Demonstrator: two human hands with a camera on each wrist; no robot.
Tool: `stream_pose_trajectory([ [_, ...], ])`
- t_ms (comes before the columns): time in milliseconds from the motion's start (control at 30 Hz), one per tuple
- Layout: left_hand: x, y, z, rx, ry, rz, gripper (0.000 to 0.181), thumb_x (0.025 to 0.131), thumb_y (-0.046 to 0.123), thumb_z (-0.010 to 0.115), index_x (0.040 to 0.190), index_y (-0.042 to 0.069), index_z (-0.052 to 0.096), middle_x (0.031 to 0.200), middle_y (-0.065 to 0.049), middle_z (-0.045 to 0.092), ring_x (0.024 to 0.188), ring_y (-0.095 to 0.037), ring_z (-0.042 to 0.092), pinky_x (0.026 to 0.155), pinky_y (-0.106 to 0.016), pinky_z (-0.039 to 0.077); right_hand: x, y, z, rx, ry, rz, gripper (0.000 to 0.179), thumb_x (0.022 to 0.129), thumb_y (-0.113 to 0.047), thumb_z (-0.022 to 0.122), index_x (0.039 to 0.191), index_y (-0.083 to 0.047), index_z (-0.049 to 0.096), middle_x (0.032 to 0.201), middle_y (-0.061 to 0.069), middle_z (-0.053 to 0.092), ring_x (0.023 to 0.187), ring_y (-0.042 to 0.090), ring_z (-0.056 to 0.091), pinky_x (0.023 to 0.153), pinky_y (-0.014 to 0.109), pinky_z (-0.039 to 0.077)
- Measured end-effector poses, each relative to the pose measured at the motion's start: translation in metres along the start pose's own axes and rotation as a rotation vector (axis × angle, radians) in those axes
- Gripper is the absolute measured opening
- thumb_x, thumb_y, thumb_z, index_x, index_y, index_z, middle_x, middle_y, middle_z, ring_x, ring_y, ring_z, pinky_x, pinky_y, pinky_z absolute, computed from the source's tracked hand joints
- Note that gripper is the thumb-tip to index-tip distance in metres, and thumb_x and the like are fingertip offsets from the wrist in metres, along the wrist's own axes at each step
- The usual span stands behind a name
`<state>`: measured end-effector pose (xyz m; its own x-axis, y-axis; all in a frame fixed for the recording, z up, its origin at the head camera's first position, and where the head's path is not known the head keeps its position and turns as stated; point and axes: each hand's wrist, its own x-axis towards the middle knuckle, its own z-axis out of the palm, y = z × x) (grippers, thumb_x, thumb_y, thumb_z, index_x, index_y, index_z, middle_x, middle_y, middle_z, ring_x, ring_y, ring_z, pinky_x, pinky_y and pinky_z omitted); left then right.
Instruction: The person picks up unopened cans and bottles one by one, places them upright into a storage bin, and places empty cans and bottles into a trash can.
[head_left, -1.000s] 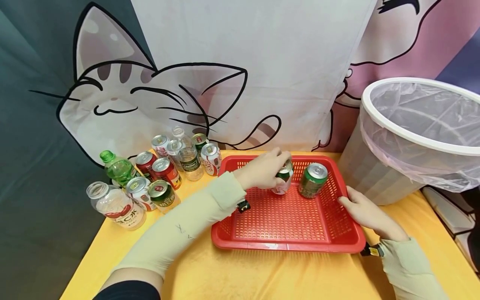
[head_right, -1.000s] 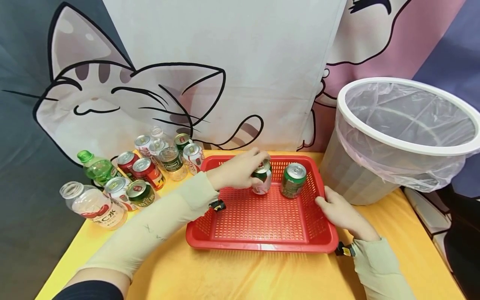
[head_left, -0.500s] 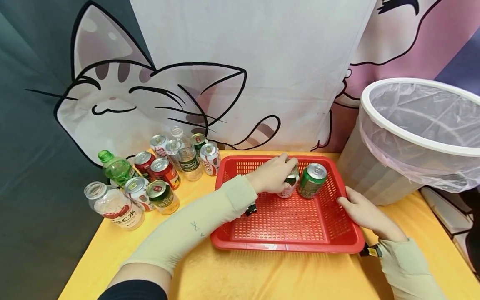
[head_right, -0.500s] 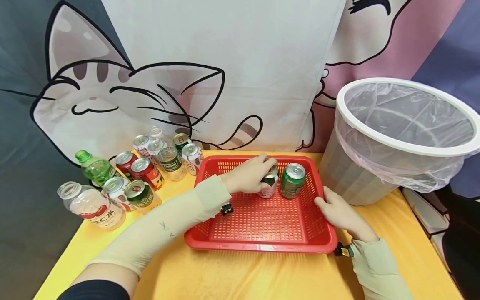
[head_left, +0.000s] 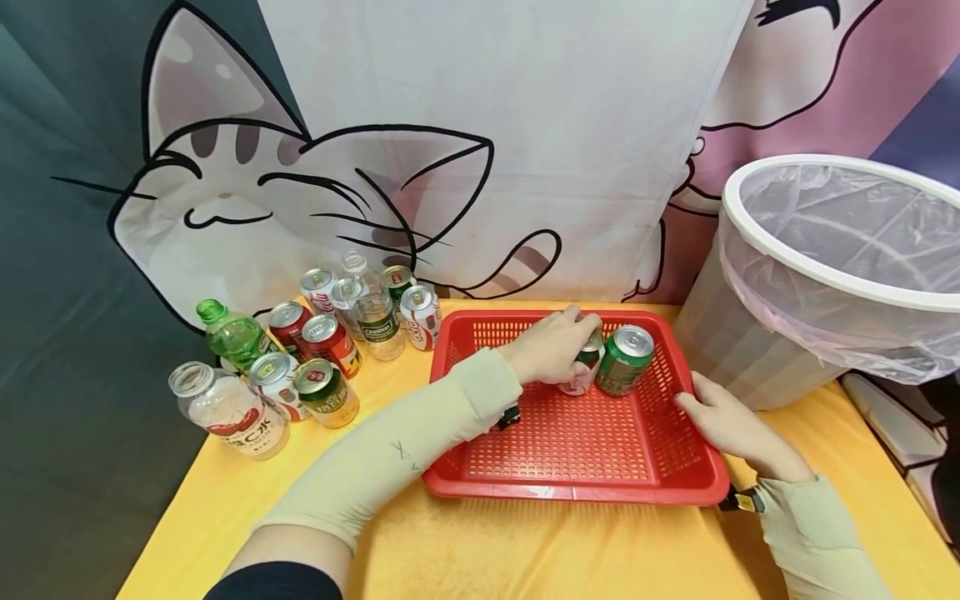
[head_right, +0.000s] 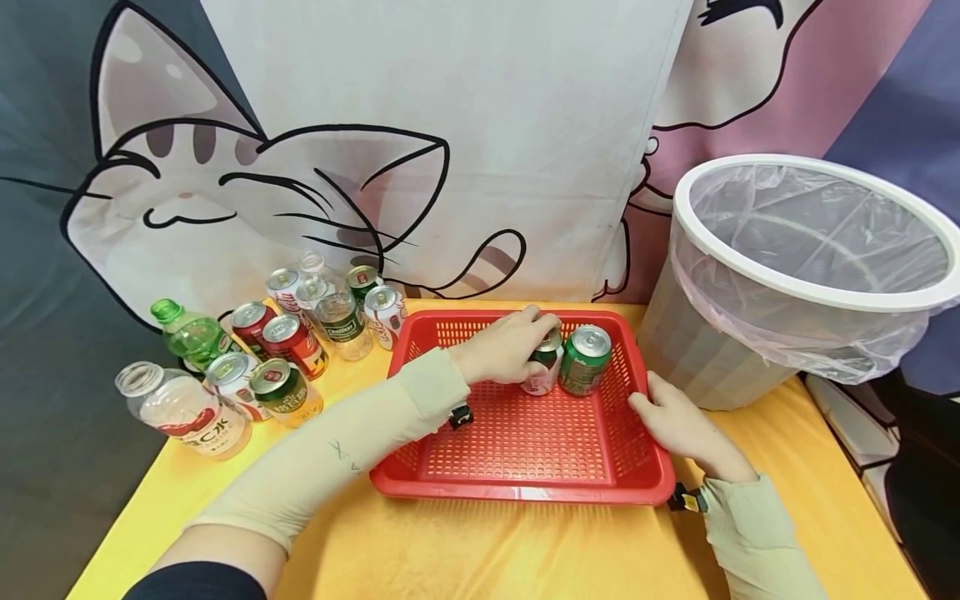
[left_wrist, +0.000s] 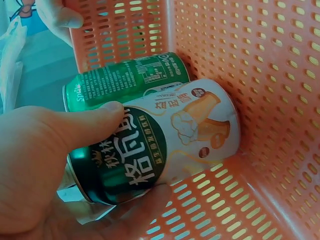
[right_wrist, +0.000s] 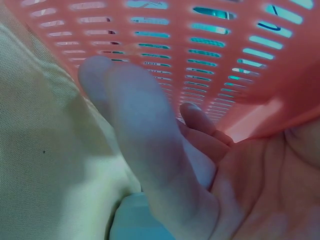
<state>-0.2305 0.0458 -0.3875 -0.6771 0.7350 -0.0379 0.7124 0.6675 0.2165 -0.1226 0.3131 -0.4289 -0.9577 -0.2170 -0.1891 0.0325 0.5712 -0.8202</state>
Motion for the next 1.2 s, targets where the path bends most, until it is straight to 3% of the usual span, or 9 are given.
stream_pose_trajectory([
  [333,-0.002,0.005,0.006,-0.052,0.042,-0.055,0.065,0.089,0.035,0.081,0.141,0.018,0.046,0.13,-0.009,0.053,0.103,-0.019,0.066,0.088,-0.031,0.059,0.0,-0.001,0.0,-0.011,-0.001,0.0,0.037,0.109,-0.011,0.039,0.136,0.015,0.039,0.103,0.023,0.069,0.075,0.019,0.073,0.066,0.033,0.062],
  [633,-0.004,0.005,0.01,0.039,0.02,-0.061,0.072,0.087,0.039,0.083,0.142,0.016,0.043,0.127,-0.009,0.054,0.102,-0.02,0.066,0.087,-0.032,0.06,0.001,0.003,0.0,-0.017,0.008,-0.005,0.036,0.109,-0.011,0.039,0.135,0.014,0.041,0.101,0.021,0.07,0.074,0.018,0.073,0.065,0.032,0.062],
  [1000,-0.017,0.0,-0.005,0.042,0.026,-0.085,0.075,0.09,0.049,0.076,0.149,0.017,0.042,0.138,-0.007,0.054,0.11,-0.019,0.065,0.094,-0.036,0.059,0.001,0.002,0.0,-0.005,0.0,-0.006,0.037,0.109,-0.011,0.039,0.136,0.015,0.04,0.102,0.022,0.069,0.074,0.018,0.073,0.066,0.032,0.063],
  [1200,-0.03,-0.003,-0.015,0.039,0.045,-0.069,0.07,0.093,0.055,0.07,0.147,0.018,0.046,0.135,-0.005,0.055,0.109,-0.018,0.065,0.093,-0.036,0.059,0.001,0.003,0.001,-0.003,0.0,-0.005,0.037,0.109,-0.011,0.039,0.136,0.015,0.039,0.102,0.022,0.069,0.074,0.018,0.073,0.066,0.032,0.063],
])
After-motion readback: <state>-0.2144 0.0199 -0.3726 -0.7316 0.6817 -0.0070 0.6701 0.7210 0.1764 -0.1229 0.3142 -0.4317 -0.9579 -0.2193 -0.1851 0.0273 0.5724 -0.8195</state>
